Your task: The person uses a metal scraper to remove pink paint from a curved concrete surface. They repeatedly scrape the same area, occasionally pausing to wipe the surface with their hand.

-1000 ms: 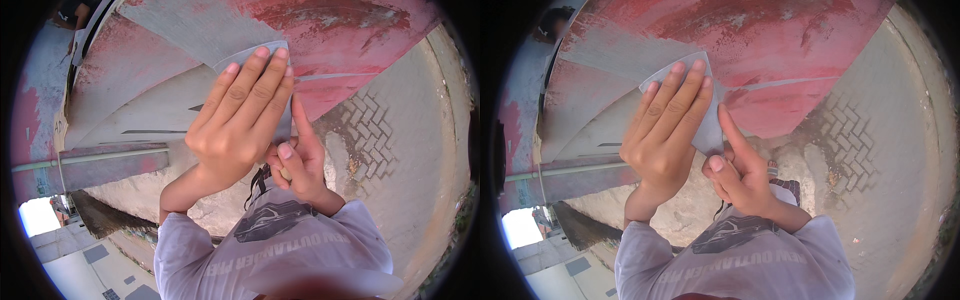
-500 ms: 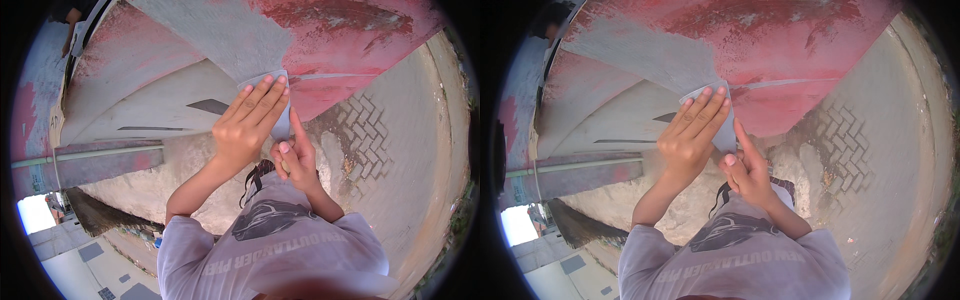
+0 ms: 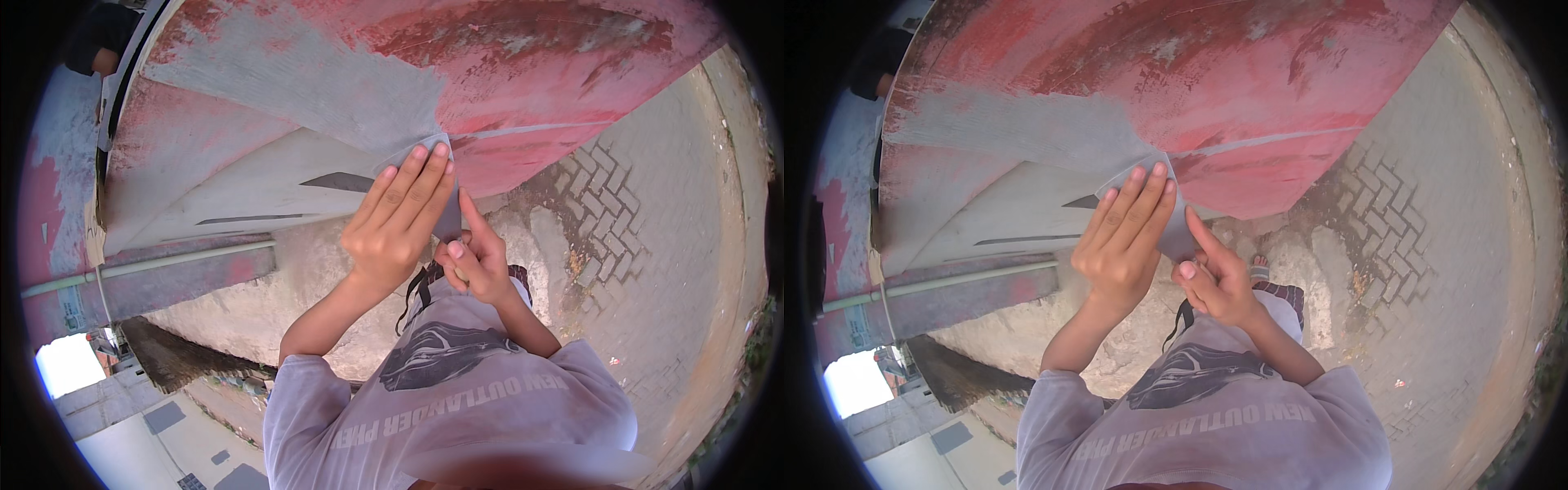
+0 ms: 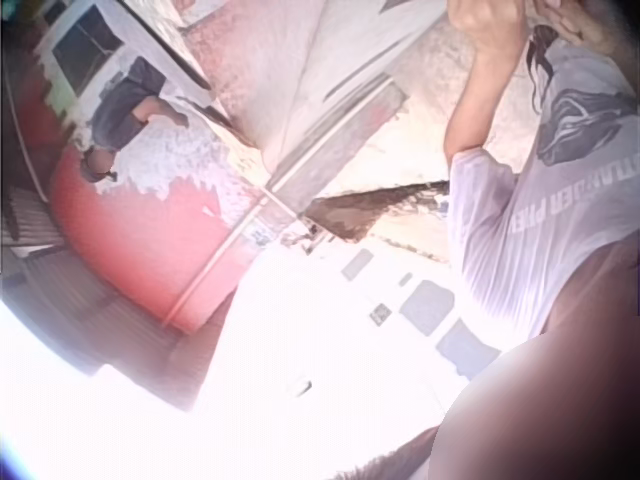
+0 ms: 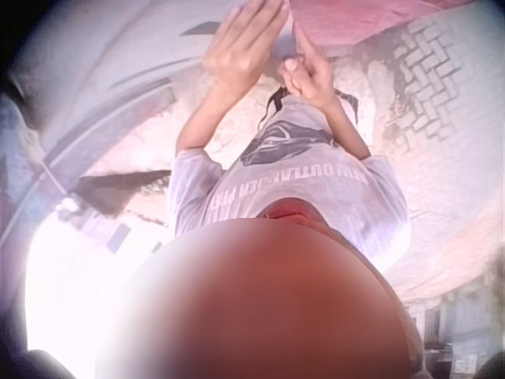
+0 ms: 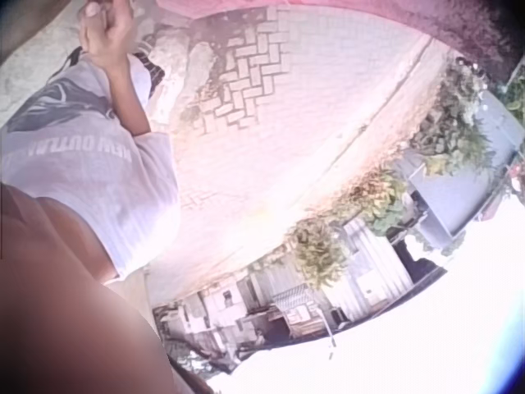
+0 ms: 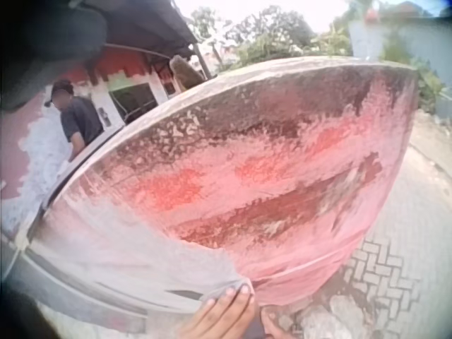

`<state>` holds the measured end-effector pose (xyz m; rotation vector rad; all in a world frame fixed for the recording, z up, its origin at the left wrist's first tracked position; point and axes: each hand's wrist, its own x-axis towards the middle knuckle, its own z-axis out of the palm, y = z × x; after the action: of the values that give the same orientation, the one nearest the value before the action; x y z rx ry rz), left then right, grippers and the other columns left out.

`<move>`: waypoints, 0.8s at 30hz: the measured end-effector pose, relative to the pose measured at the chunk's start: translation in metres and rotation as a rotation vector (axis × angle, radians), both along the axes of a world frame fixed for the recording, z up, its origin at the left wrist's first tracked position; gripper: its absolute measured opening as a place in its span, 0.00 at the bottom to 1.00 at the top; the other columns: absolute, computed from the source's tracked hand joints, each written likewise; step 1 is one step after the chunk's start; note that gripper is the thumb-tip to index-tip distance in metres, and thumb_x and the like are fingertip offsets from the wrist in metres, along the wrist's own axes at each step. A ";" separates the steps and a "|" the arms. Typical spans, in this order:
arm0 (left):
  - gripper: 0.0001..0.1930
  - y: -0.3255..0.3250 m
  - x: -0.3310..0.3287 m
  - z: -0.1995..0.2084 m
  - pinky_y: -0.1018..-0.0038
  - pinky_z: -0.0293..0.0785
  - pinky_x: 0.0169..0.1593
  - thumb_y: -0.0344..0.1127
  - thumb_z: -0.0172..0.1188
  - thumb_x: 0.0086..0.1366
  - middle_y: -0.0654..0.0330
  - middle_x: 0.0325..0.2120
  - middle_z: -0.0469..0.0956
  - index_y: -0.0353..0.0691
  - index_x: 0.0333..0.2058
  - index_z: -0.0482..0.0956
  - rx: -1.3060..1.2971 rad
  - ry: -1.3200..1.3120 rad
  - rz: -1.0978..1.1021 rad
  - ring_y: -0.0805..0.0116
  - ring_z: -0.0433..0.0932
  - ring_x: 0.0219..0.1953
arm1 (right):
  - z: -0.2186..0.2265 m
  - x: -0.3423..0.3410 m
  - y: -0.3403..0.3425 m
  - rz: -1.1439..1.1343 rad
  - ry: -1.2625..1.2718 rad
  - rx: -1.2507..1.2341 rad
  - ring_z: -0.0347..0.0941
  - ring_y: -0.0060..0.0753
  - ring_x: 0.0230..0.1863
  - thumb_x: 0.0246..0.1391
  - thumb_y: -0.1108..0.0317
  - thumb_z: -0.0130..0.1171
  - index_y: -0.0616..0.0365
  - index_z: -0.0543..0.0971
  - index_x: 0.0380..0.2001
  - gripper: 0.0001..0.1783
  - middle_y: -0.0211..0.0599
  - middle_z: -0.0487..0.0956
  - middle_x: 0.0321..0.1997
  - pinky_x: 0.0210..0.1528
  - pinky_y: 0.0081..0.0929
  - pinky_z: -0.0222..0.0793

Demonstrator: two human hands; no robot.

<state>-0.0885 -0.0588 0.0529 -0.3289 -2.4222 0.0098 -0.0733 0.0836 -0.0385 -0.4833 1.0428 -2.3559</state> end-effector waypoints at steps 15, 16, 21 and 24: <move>0.13 -0.002 0.000 0.018 0.77 0.72 0.53 0.31 0.56 0.58 0.67 0.45 0.82 0.48 0.38 0.86 -0.100 0.001 0.020 0.73 0.79 0.51 | 0.022 -0.005 0.003 0.068 -0.040 -0.058 0.56 0.10 0.13 0.67 0.71 0.45 0.55 0.41 0.72 0.37 0.31 0.71 0.24 0.16 0.13 0.54; 0.11 -0.001 -0.001 0.019 0.79 0.71 0.54 0.33 0.55 0.60 0.68 0.46 0.82 0.49 0.38 0.86 -0.125 0.011 0.009 0.74 0.79 0.52 | 0.024 -0.006 0.005 0.077 -0.053 -0.045 0.56 0.10 0.13 0.67 0.71 0.45 0.55 0.41 0.72 0.37 0.31 0.71 0.24 0.16 0.13 0.54; 0.14 0.000 0.000 0.025 0.74 0.74 0.51 0.28 0.57 0.55 0.65 0.45 0.83 0.47 0.38 0.86 -0.096 0.026 0.023 0.72 0.80 0.51 | 0.030 -0.007 0.007 0.081 -0.040 -0.079 0.57 0.11 0.13 0.67 0.71 0.44 0.55 0.40 0.72 0.37 0.31 0.70 0.23 0.16 0.13 0.54; 0.16 0.000 0.002 0.029 0.72 0.76 0.49 0.24 0.57 0.52 0.64 0.43 0.83 0.46 0.38 0.87 -0.089 0.023 0.018 0.70 0.81 0.50 | 0.032 -0.005 0.005 0.117 -0.037 -0.028 0.57 0.12 0.13 0.67 0.72 0.43 0.56 0.40 0.72 0.36 0.30 0.69 0.23 0.16 0.14 0.54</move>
<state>-0.0867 -0.0587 0.0816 -0.3450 -2.4069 0.1290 -0.0784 0.0883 -0.0066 -0.4950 0.9404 -2.2704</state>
